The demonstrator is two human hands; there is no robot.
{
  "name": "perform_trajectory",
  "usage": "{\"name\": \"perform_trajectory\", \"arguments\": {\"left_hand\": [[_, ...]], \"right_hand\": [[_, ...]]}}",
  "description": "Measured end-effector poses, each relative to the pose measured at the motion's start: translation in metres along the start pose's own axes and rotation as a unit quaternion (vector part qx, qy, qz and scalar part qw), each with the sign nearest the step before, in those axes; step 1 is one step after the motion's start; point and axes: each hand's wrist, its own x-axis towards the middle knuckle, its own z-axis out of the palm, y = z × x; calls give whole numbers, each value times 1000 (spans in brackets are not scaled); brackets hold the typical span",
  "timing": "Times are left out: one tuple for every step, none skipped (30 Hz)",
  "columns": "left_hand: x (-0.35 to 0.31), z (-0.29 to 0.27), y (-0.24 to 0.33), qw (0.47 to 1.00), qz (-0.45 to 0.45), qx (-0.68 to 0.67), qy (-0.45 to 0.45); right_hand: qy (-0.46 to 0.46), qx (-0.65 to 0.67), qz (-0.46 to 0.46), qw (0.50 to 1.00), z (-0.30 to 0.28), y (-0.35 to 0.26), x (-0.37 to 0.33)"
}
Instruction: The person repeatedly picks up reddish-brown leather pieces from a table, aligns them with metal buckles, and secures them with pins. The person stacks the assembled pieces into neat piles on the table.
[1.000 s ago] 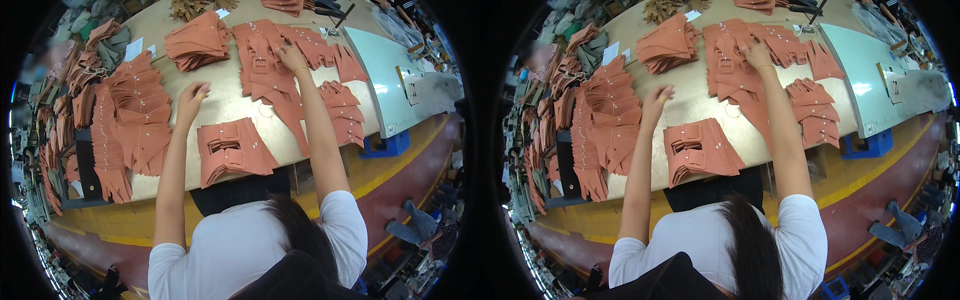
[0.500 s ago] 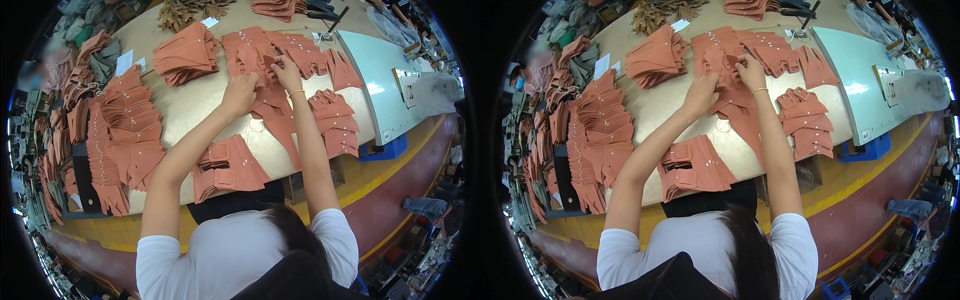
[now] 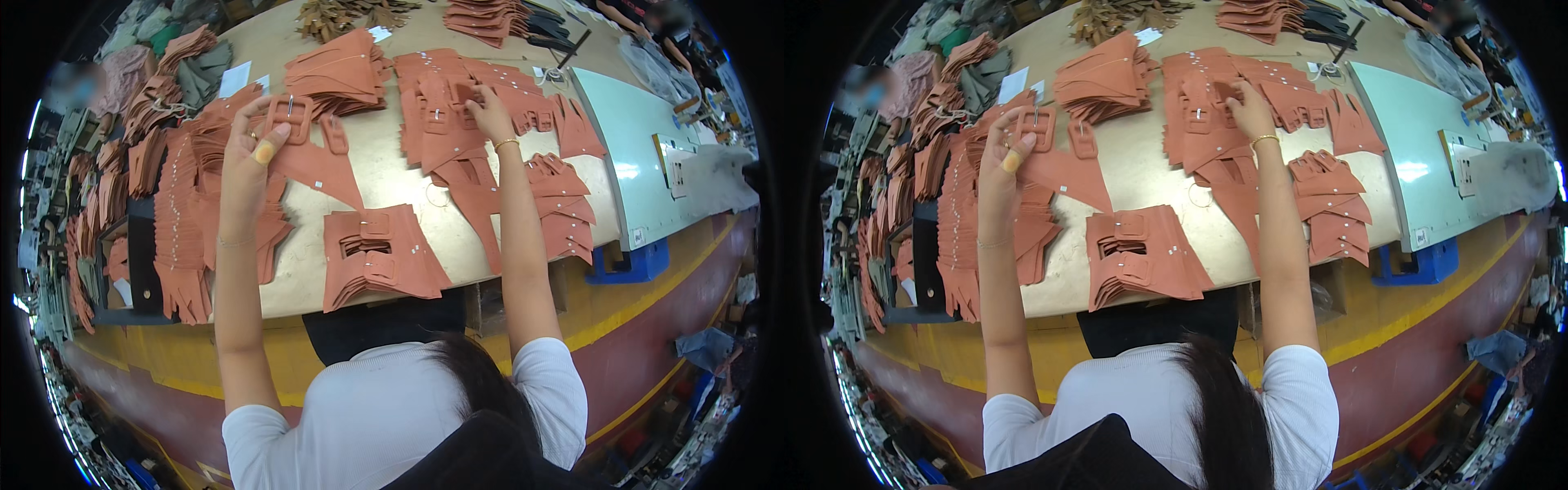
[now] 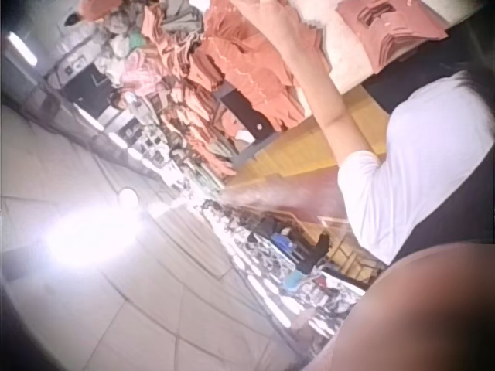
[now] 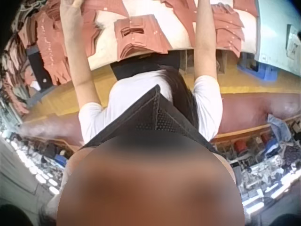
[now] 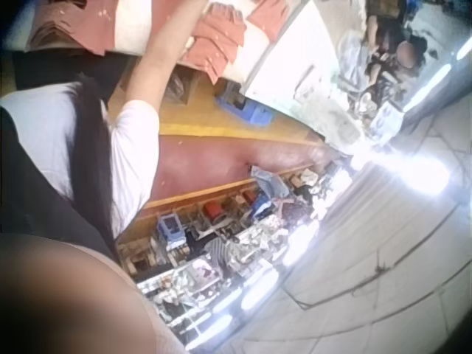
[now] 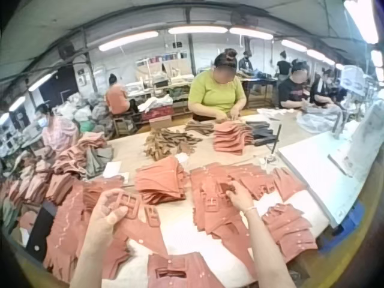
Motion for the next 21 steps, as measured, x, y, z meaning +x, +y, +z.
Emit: {"name": "perform_trajectory", "arguments": {"left_hand": [[-7,-7,0,1000,0,1,12],[-14,-14,0,1000,-4,-8,25],[-20,-20,0,999,-9,-18,37],[-24,-26,1,998,-32,-23,59],[-26,-32,1,998,-14,-28,45],[-27,-38,0,999,-16,-29,42],[-27,-43,-4,998,-19,-31,45],[-24,-46,-10,998,-12,-49,27],[-19,-49,-19,998,-5,-65,17],[-12,-51,-29,995,24,-92,-22],[-4,-50,-42,994,19,-102,-38],[7,-49,-55,1000,1,10,-8],[21,-45,-67,994,8,111,-6],[29,-41,-78,976,-9,217,6],[34,-30,-90,911,33,409,32],[40,-15,-101,804,15,591,62],[47,3,-109,839,75,539,19],[54,25,-118,866,91,491,-29],[61,49,-126,861,144,481,-78],[65,73,-135,849,190,478,-123],[73,95,-142,846,167,478,-166]], "right_hand": [[28,-88,1,996,2,7,3],[29,-84,-5,996,4,14,4],[27,-81,3,996,4,21,5],[25,-86,45,995,5,25,7],[17,-80,38,996,4,29,7],[8,-70,23,997,4,30,8],[-1,-62,21,998,3,31,8],[-1,-49,14,999,2,29,8],[-3,-82,12,997,1,27,8],[3,-110,5,994,0,25,8],[4,-142,5,990,-1,22,7],[13,-120,5,993,-2,19,7],[19,-102,12,995,-3,16,7],[26,-82,23,996,-4,13,7],[17,-38,39,998,-5,9,7],[15,-57,25,998,-6,6,7],[17,-71,7,997,-6,2,8],[6,-90,18,996,-7,-1,8],[-16,-78,14,997,-8,-5,6],[-20,-73,19,997,-9,-8,6],[-32,-68,26,997,-10,-11,4]]}}
